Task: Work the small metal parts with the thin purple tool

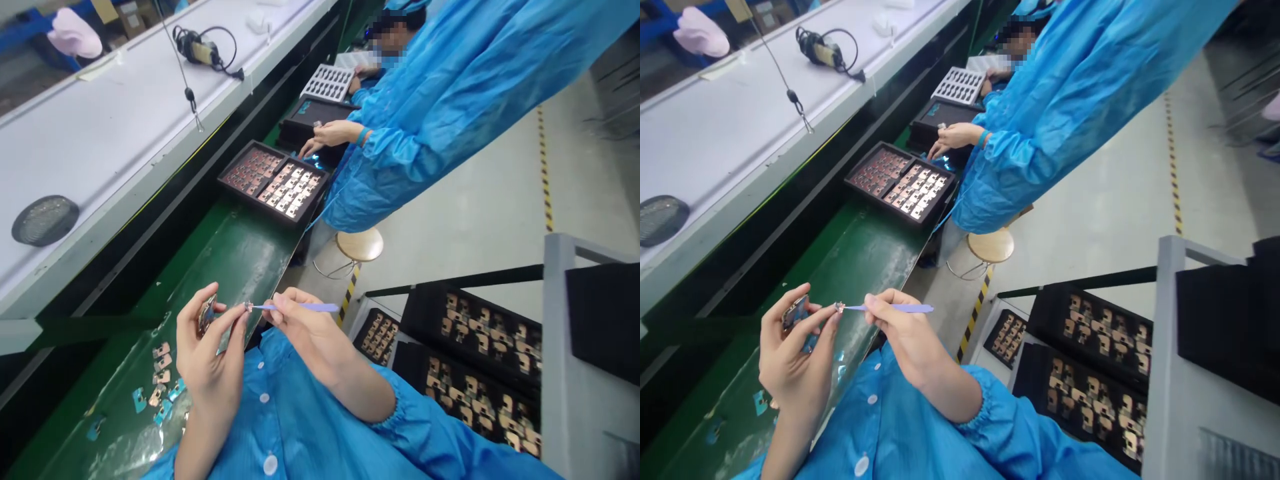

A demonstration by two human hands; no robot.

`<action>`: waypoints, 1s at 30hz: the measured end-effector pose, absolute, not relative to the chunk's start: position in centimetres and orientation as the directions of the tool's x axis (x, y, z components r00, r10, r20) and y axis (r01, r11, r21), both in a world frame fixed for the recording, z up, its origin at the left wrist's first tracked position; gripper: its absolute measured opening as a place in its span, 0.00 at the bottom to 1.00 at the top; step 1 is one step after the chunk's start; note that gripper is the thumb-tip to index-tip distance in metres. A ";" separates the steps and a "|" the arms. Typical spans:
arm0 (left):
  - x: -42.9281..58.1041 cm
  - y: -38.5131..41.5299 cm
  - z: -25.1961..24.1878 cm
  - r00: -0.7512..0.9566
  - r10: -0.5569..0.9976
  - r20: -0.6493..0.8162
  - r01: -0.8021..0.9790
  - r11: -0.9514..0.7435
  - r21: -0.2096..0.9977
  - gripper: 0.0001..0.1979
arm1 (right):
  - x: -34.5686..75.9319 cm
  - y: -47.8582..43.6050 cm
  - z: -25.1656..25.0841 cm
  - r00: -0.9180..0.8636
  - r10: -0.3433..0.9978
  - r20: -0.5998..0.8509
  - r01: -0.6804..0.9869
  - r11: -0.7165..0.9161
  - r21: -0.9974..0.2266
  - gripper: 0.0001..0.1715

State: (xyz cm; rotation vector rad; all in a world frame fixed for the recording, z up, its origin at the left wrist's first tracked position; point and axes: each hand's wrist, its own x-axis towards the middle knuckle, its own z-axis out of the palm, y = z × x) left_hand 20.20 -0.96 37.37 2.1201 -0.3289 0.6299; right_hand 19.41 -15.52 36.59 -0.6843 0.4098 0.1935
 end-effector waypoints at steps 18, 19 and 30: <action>21.1 1.3 35.3 0.885 -0.064 0.460 -0.404 -0.596 0.694 0.16 | 22.4 -15.7 35.5 0.875 0.166 -0.456 -0.463 0.564 -0.684 0.20; 21.2 1.5 35.3 0.887 -0.064 0.457 -0.402 -0.595 0.696 0.16 | 22.5 -15.7 35.5 0.876 0.162 -0.454 -0.464 0.540 -0.702 0.20; 20.4 3.4 30.5 0.951 0.075 -0.300 0.303 -0.042 0.952 0.05 | 22.6 -13.2 31.0 0.885 0.177 -0.430 -0.465 0.356 -0.811 0.19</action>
